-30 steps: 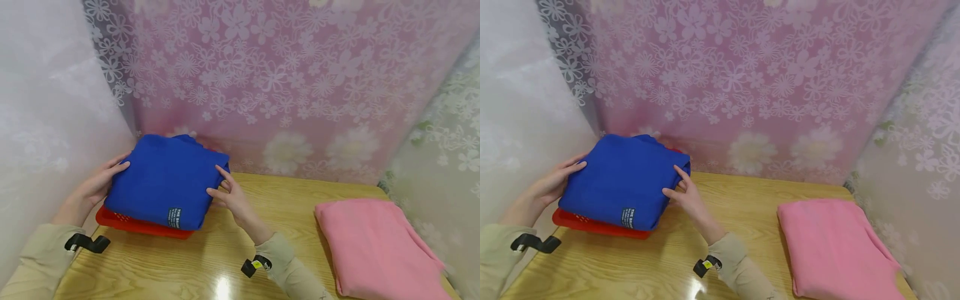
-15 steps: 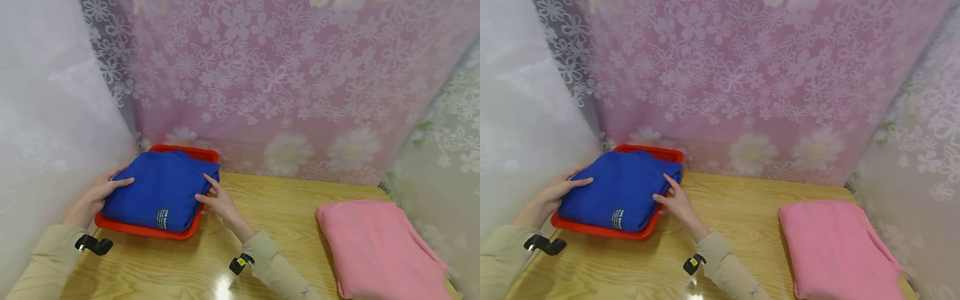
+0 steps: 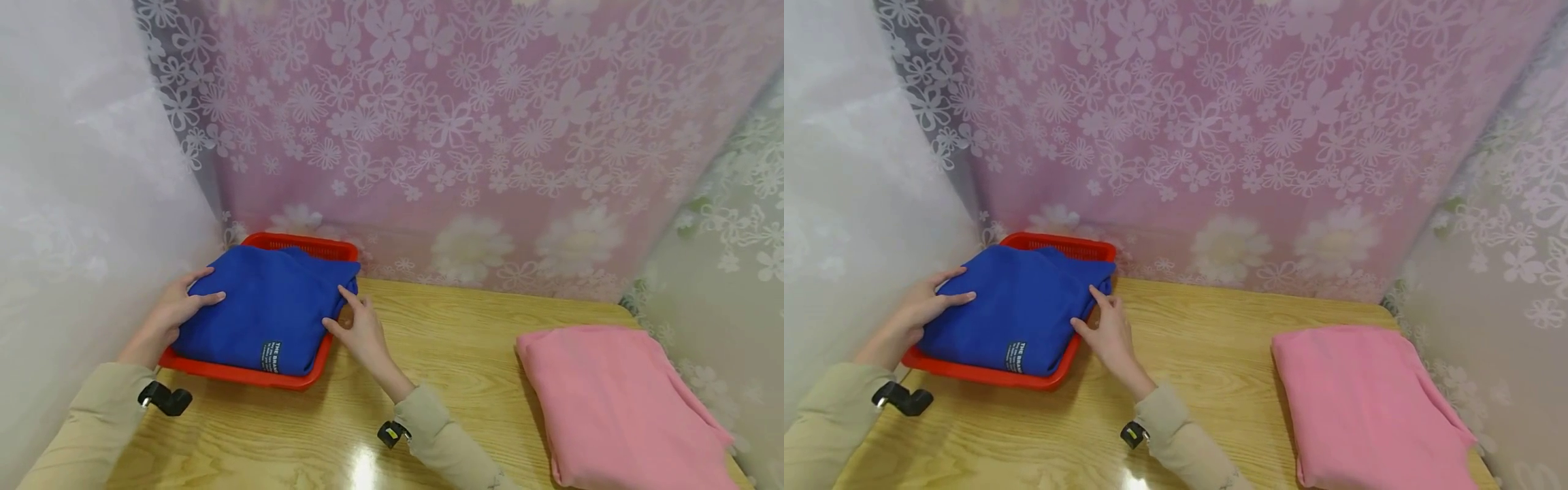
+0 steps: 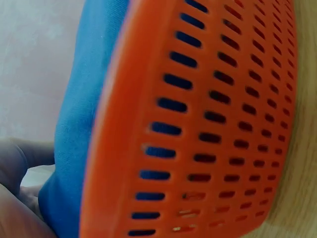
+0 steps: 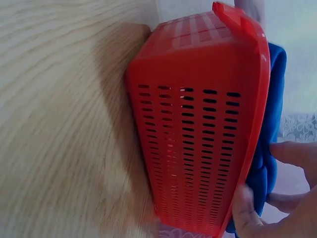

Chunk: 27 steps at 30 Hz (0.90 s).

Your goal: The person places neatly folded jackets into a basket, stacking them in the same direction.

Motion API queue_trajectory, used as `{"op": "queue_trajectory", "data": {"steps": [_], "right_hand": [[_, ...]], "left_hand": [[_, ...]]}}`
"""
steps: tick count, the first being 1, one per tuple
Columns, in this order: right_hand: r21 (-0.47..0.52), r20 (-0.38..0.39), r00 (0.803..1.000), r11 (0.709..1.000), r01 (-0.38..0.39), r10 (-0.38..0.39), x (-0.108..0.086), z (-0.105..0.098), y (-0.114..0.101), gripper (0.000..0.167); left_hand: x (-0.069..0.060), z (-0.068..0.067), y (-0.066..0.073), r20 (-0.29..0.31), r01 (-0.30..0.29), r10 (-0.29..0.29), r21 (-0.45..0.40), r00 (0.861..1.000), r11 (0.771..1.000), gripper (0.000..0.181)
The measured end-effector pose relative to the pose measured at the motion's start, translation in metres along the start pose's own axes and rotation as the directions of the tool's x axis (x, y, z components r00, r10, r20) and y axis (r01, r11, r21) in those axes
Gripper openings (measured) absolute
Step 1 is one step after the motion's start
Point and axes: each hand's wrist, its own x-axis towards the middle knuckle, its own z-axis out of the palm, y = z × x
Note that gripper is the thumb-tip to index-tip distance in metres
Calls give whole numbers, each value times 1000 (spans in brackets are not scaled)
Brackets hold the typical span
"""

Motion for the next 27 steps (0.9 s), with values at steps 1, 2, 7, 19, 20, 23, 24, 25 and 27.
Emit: {"op": "queue_trajectory", "data": {"steps": [1,2,7,19,20,23,24,25,27], "right_hand": [[-13,-1,1000,1000,13,-13,-2,0,0,66],[-25,3,1000,999,28,-28,-3,-1,0,65],[-99,84,993,991,93,-85,-6,-5,2,63],[-602,231,953,741,298,-195,8,3,1,60],[-612,224,955,734,293,-195,6,4,0,60],[-626,182,956,723,293,-229,2,5,-3,57],[-619,175,952,724,305,-252,0,5,-4,56],[-609,176,944,723,326,-278,-2,5,-6,55],[-584,199,925,719,377,-323,-5,5,-9,53]], "left_hand": [[0,1,0,-1,-11,11,14,1000,1000,81],[1,2,0,1,-23,23,25,1000,999,81],[2,3,0,7,-57,56,44,998,997,79],[4,13,-8,-13,-165,180,345,984,924,75],[3,14,-8,-7,-185,202,373,979,909,74],[-3,17,-4,-5,-211,237,442,971,872,74],[-6,18,-2,-16,-210,245,466,969,860,74],[-9,19,0,-35,-210,261,497,965,842,74],[-16,23,5,-72,-224,317,562,946,796,73]]}}
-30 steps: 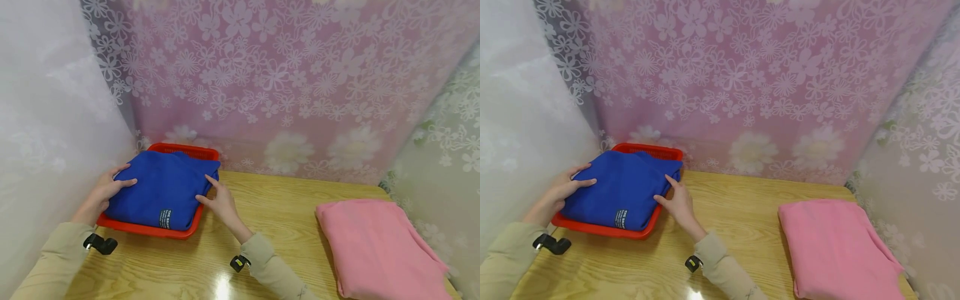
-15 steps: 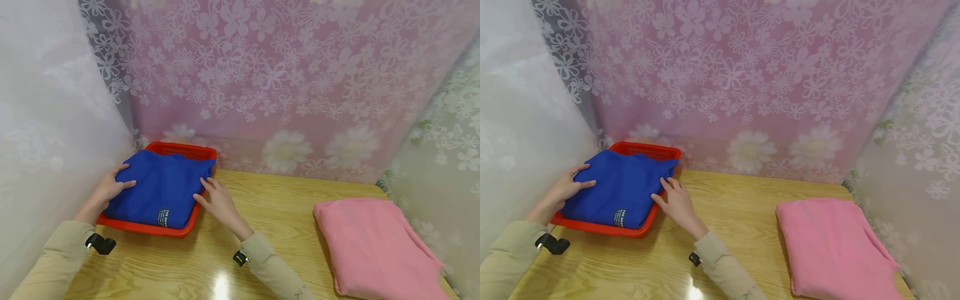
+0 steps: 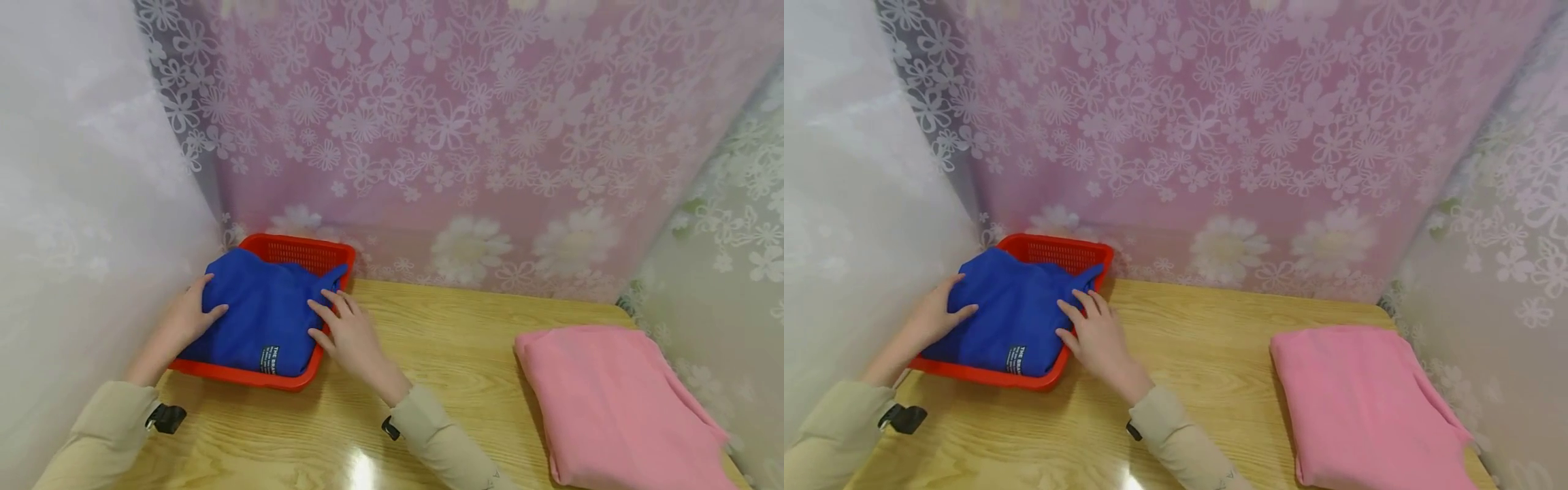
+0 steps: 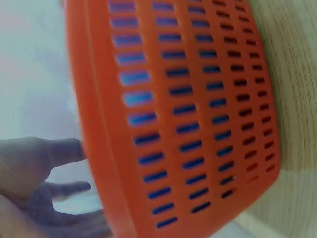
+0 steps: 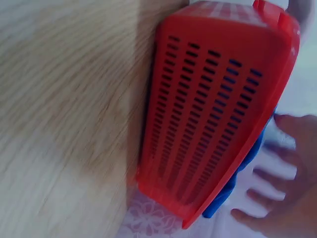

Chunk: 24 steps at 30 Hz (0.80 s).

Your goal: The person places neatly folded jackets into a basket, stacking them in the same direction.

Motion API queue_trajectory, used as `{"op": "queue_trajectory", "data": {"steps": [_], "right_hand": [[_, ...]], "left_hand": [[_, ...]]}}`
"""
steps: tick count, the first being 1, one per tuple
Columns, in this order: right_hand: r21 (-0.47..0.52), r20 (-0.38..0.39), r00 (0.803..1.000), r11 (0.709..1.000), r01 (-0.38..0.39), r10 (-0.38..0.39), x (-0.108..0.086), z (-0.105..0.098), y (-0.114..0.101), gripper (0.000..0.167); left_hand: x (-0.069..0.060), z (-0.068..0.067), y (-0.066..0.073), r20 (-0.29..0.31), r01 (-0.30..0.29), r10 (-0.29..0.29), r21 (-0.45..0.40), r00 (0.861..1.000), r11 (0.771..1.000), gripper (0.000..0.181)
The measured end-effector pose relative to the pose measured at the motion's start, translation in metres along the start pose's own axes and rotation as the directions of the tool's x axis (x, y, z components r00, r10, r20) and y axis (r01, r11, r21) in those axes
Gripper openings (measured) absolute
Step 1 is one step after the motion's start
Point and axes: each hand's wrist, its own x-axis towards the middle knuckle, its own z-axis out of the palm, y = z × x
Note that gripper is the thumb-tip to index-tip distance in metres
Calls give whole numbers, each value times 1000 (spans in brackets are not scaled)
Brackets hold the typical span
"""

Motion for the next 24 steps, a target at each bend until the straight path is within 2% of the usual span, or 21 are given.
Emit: {"op": "queue_trajectory", "data": {"steps": [2,3,5,7,9,11,16,18,20,22,24], "right_hand": [[29,42,998,999,42,-43,-2,-1,-5,52],[25,73,996,998,58,-60,-2,-2,-7,52],[7,141,988,998,67,-68,-3,-2,-11,53],[-28,203,978,998,61,-54,-2,-2,-14,54],[-67,242,970,996,54,-37,0,-3,-16,54],[-107,270,963,993,53,-22,1,-2,-19,54],[-157,298,954,986,62,-13,4,-1,-22,53],[-132,306,952,990,55,-12,3,-1,-22,53],[-92,311,950,994,49,-18,1,-2,-20,53],[-38,300,954,999,38,-25,-2,-4,-16,53],[1,253,967,999,39,-38,-7,-9,-12,49]], "left_hand": [[-6,2,6,-48,-65,68,59,997,996,71],[-9,5,7,-50,-105,109,87,993,991,70],[-14,12,8,-7,-185,188,129,982,974,70],[-17,20,6,76,-239,231,120,970,964,71],[-18,27,3,158,-242,224,109,962,964,73],[-18,33,0,203,-232,210,95,956,968,73],[-13,39,-4,235,-224,199,83,951,971,74],[-12,39,-3,214,-231,207,93,955,969,72],[-13,40,1,155,-238,218,122,963,964,66],[-15,42,9,64,-243,236,165,970,956,55],[-19,44,21,-47,-243,257,192,965,951,43]]}}
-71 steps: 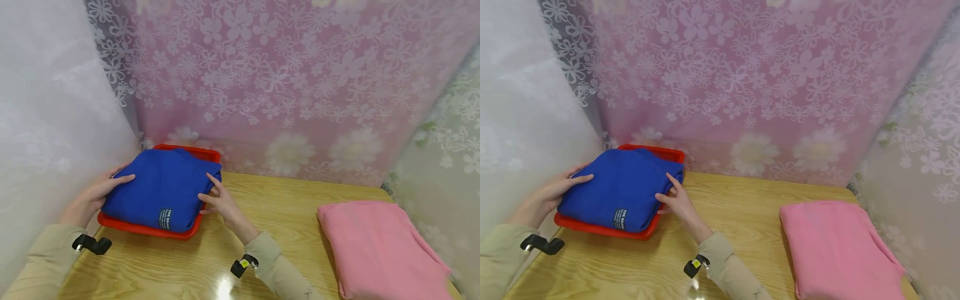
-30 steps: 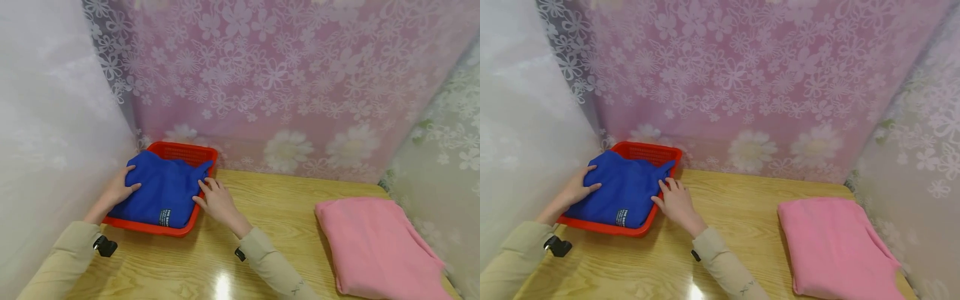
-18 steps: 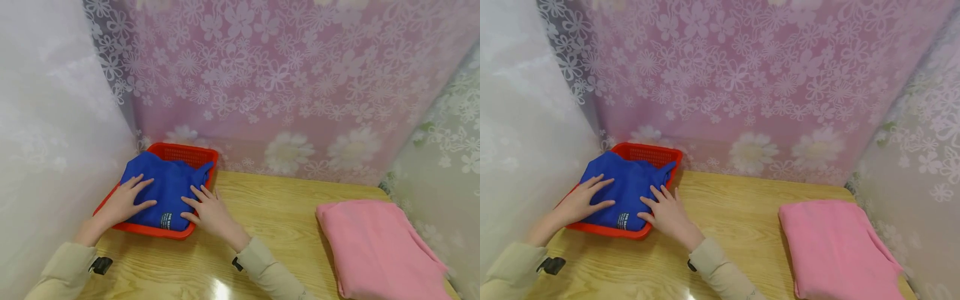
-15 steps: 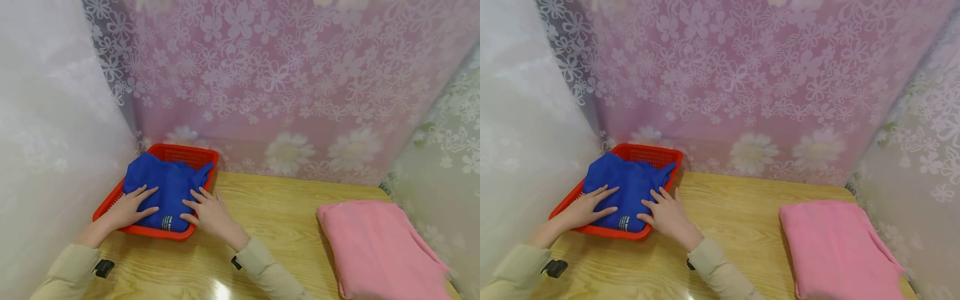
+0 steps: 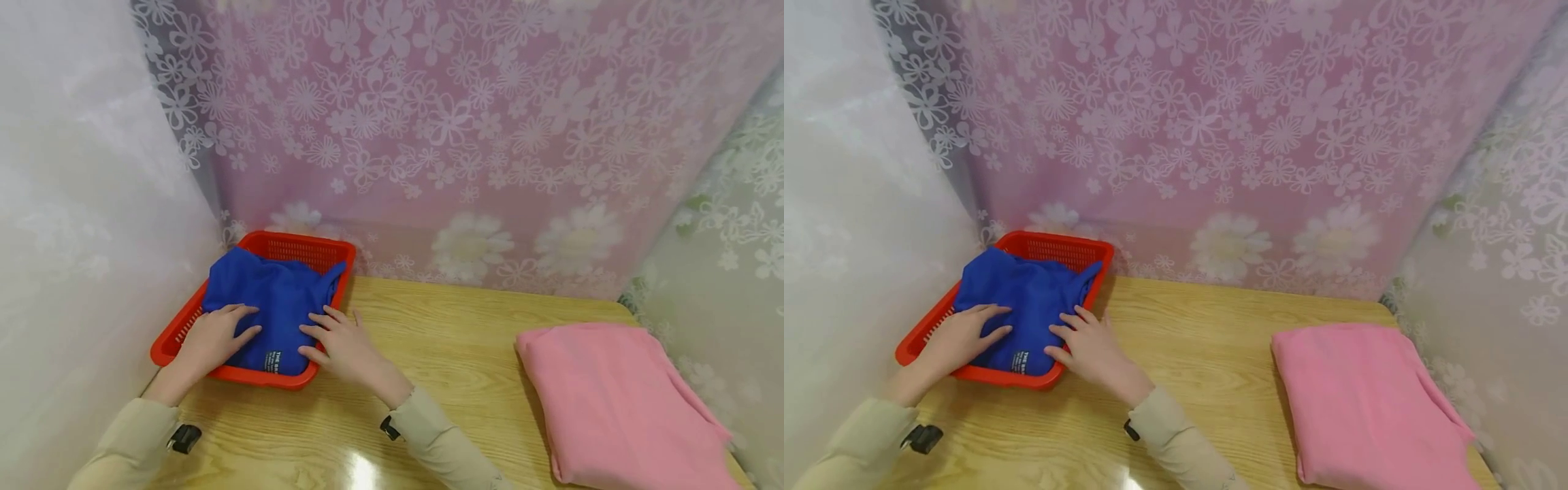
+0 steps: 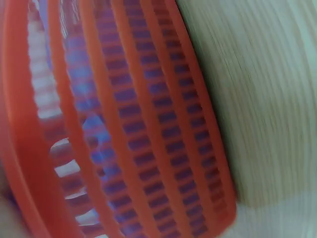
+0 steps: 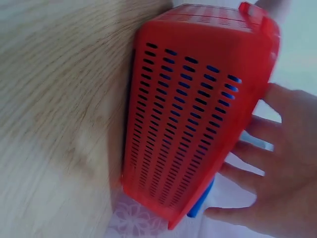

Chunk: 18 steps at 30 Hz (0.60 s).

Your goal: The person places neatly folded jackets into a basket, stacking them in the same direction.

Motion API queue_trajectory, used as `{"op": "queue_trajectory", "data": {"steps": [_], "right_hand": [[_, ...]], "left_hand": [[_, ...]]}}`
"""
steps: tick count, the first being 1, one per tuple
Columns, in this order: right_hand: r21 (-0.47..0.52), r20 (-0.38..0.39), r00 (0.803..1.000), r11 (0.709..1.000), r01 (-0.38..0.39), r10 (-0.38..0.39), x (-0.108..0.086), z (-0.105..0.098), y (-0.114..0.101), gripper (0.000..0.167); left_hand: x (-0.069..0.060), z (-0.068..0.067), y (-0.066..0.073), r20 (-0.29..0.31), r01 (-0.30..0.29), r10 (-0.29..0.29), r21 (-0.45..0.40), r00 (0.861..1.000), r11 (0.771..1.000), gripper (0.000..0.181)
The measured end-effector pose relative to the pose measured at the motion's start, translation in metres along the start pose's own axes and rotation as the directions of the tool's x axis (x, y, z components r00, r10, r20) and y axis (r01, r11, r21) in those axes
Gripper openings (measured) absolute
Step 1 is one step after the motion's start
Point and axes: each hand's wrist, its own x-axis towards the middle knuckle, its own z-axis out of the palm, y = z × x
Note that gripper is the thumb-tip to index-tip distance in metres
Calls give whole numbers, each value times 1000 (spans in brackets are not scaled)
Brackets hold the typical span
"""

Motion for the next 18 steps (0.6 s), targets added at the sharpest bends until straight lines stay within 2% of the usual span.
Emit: {"op": "queue_trajectory", "data": {"steps": [3,6,9,12,14,18], "right_hand": [[35,-155,988,999,31,-25,-11,-6,11,41],[50,-325,944,996,72,-51,-23,-12,24,34],[66,-431,901,994,88,-51,-36,-19,36,29],[47,-483,875,997,66,-35,-48,-24,46,29],[39,-492,871,998,43,-18,-57,-28,51,31],[50,-495,869,999,12,15,-76,-37,65,34]], "left_hand": [[2,-3,22,-152,-2,3,2,988,1000,31],[7,-6,45,-264,-31,23,-23,964,999,27],[13,-6,66,-335,-79,63,-35,940,996,25],[18,-3,88,-376,-131,104,-47,921,990,25],[21,1,102,-391,-161,127,-53,911,986,25],[26,10,131,-390,-200,159,-67,907,978,25]]}}
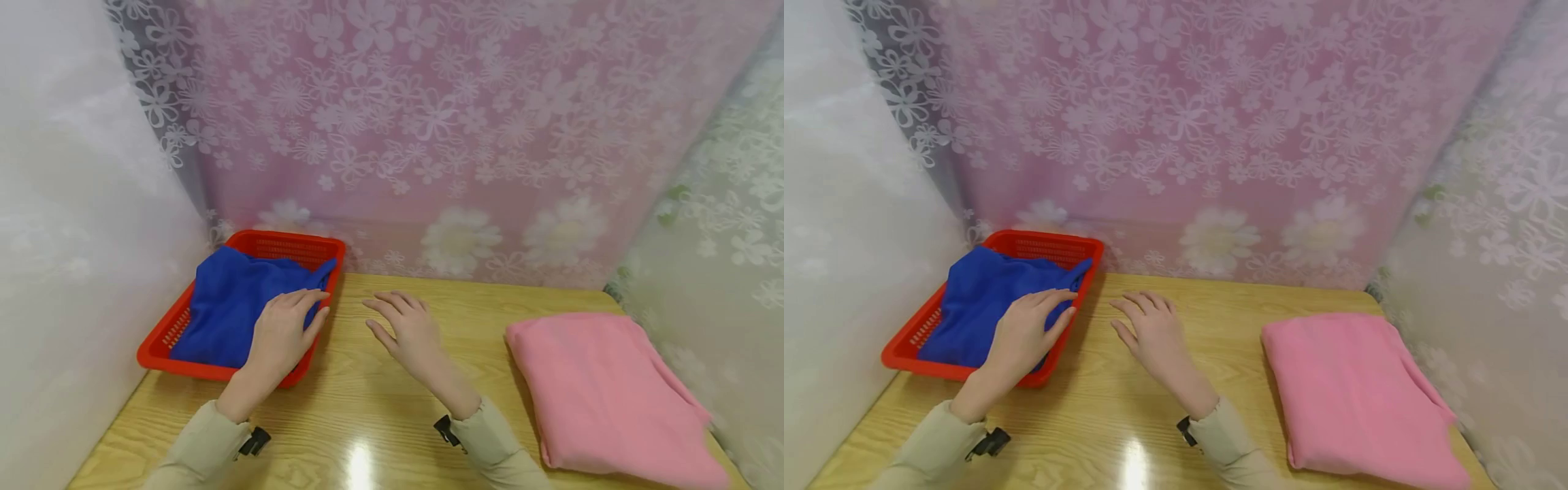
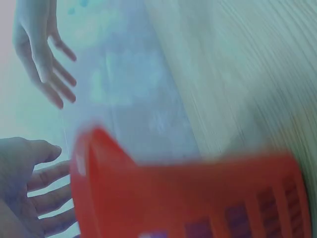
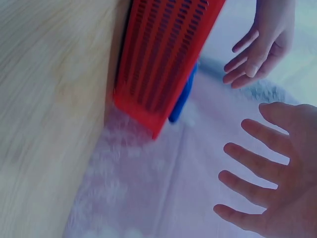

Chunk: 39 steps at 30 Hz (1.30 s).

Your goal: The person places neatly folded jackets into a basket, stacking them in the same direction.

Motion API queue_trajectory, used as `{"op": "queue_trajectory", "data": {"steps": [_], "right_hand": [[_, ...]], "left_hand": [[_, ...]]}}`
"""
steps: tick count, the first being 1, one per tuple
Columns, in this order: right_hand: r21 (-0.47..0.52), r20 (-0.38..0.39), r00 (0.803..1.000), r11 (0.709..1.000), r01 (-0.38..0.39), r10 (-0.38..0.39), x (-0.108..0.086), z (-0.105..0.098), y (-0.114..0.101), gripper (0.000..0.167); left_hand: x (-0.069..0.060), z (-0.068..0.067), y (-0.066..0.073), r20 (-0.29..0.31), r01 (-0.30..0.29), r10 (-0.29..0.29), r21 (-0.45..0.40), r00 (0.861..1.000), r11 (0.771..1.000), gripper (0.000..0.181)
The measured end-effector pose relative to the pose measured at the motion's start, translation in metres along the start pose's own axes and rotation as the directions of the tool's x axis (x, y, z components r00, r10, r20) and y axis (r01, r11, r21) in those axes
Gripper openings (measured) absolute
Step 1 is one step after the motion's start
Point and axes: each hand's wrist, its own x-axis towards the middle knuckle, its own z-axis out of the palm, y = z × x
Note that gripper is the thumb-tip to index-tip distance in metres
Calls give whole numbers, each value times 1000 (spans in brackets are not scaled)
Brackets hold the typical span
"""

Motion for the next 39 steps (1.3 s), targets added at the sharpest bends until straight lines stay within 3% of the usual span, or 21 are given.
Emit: {"op": "queue_trajectory", "data": {"steps": [12,18,23,30,36,39], "right_hand": [[-127,-62,987,980,-153,147,-67,-72,65,42],[-187,-113,975,959,-212,193,-101,-106,94,46],[-234,-105,967,939,-252,233,-132,-134,120,48],[-250,-37,943,910,-330,332,-178,-173,161,48],[-302,111,881,860,-411,460,-215,-198,205,51],[-319,196,851,853,-414,487,-233,-206,227,54]], "left_hand": [[18,47,70,29,-102,105,-87,994,991,30],[26,67,109,158,-64,83,-119,984,991,39],[32,86,142,236,-81,113,-144,965,986,46],[38,109,186,341,-107,159,-166,927,980,53],[42,129,222,451,-121,190,-176,872,977,59],[40,140,237,494,-123,208,-199,844,972,62]]}}
